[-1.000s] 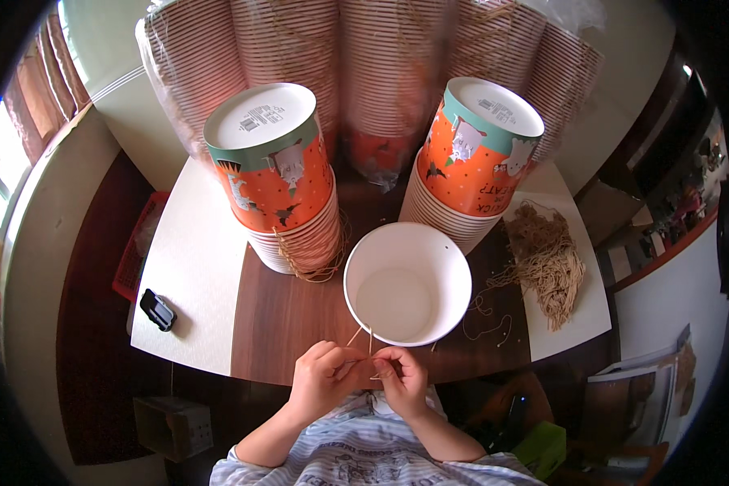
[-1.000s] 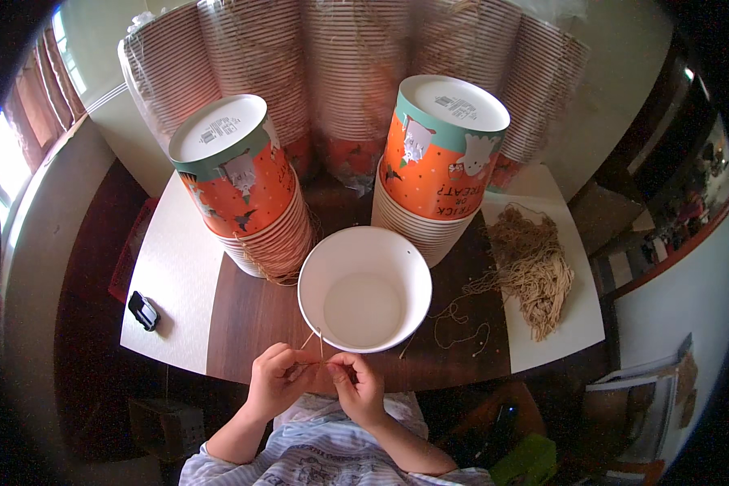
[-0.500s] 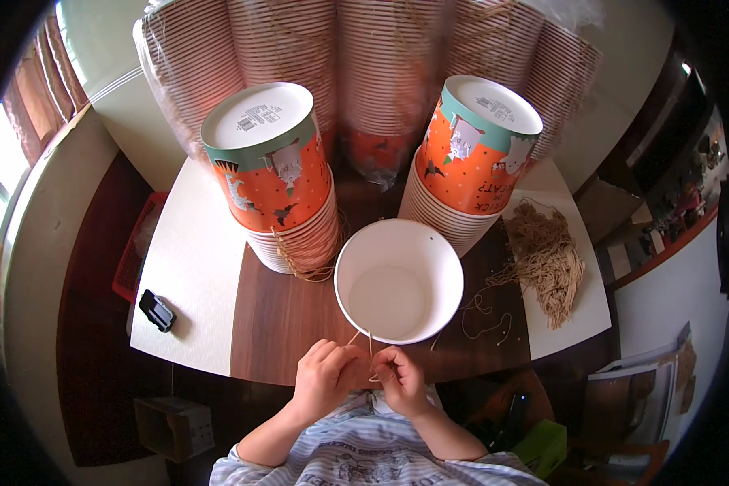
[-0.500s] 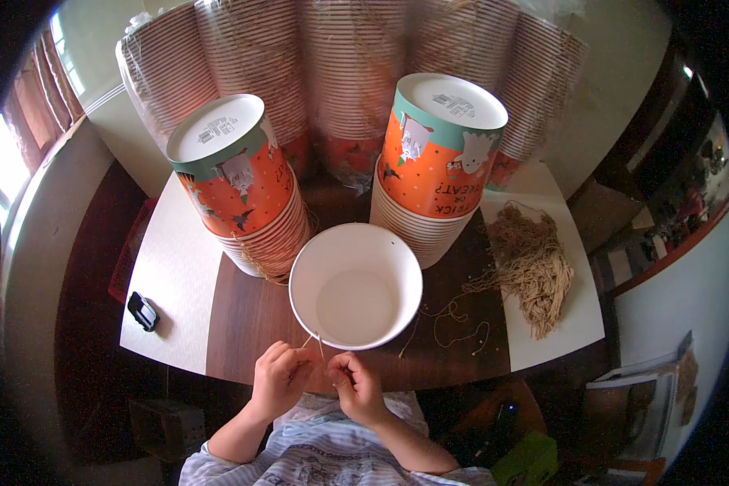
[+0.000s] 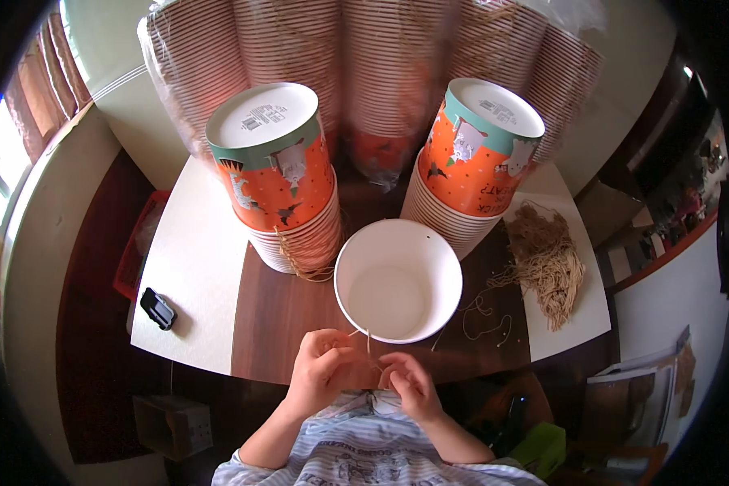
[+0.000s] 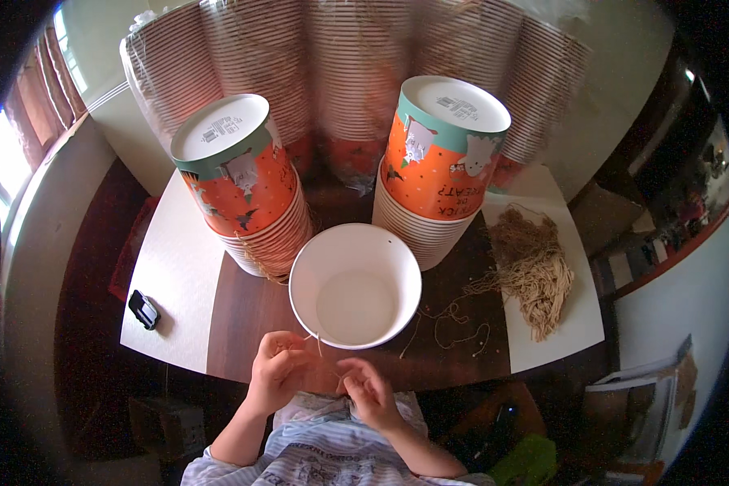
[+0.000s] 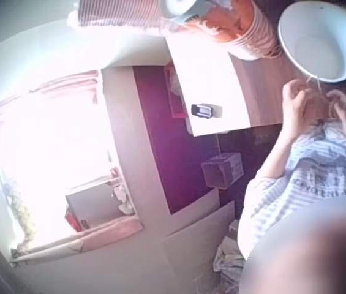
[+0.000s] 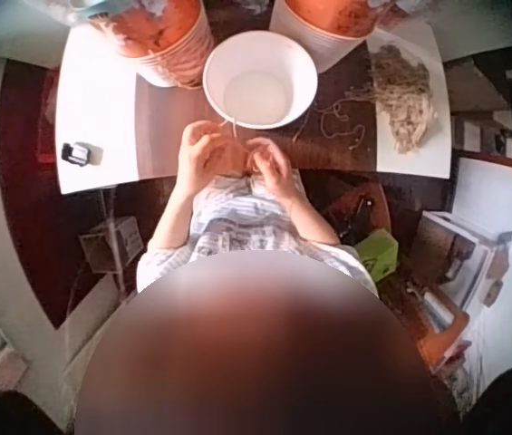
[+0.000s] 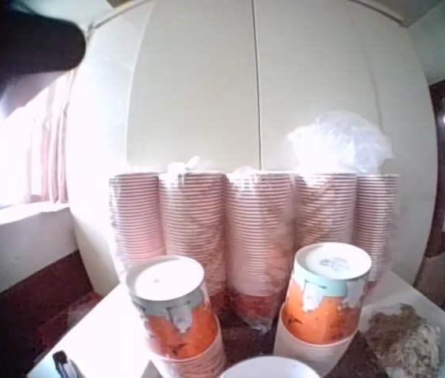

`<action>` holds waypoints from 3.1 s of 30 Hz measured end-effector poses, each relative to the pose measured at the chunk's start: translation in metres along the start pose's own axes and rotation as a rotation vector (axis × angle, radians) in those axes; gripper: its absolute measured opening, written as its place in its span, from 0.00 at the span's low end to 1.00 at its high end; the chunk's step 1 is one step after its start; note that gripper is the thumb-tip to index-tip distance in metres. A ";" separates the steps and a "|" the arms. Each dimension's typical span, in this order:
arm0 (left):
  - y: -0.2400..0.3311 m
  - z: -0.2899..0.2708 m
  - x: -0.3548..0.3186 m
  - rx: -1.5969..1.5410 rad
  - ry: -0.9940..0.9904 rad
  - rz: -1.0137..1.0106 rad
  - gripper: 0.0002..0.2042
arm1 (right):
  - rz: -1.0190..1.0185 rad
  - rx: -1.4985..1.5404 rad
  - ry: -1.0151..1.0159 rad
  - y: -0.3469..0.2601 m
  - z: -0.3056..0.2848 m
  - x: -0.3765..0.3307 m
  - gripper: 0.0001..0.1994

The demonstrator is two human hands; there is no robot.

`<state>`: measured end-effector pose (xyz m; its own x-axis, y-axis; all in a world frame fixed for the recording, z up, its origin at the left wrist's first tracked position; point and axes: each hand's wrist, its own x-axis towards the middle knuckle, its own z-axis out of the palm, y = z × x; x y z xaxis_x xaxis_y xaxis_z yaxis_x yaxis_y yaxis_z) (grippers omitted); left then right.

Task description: Thread and tie thin strings or wires to the rims of decorated paper cups to create hanging ornaments.

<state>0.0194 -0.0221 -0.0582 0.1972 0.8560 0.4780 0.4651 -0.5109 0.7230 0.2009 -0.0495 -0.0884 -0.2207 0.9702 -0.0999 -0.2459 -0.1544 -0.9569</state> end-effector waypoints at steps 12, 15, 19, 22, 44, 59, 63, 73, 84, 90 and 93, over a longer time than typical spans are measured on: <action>0.007 0.021 -0.034 -0.699 -0.032 -0.536 0.06 | -0.268 -0.441 -0.036 0.007 0.013 -0.012 0.06; 0.015 0.024 -0.025 -0.951 -0.040 -0.709 0.03 | -0.281 -0.442 -0.032 0.008 0.012 -0.012 0.05; 0.010 0.029 -0.028 -1.078 -0.033 -0.679 0.02 | -0.276 -0.507 -0.024 0.011 0.012 -0.013 0.05; 0.012 0.029 -0.028 -1.116 0.017 -0.713 0.02 | -0.360 -0.734 -0.071 0.010 0.011 -0.014 0.04; -0.001 0.020 -0.042 -1.060 -0.111 -0.795 0.05 | -0.482 -0.830 -0.092 0.013 0.017 -0.020 0.04; 0.008 0.028 -0.043 -1.238 -0.048 -0.899 0.03 | -0.580 -1.002 -0.107 0.021 0.011 -0.018 0.02; 0.007 0.025 -0.033 -1.282 -0.048 -0.902 0.02 | -0.672 -0.997 -0.166 0.013 0.014 -0.016 0.02; 0.004 0.026 -0.006 -1.279 0.023 -0.823 0.02 | -0.423 -1.330 -0.480 0.022 0.014 -0.032 0.04; 0.006 0.032 0.007 -1.046 0.197 -0.712 0.05 | -0.184 -1.438 -0.831 0.017 0.024 -0.026 0.05; 0.009 0.037 0.017 -0.710 0.289 -0.592 0.03 | -0.430 -1.344 -0.768 0.012 0.029 -0.030 0.05; -0.002 0.042 0.019 -0.142 0.298 -0.334 0.04 | -0.396 -1.317 -0.781 0.003 0.034 -0.026 0.06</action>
<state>0.0581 -0.0011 -0.0714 -0.2091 0.9257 0.3152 0.3341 -0.2353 0.9127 0.1741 -0.0818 -0.0797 -0.8579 0.5127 -0.0345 0.4628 0.7419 -0.4852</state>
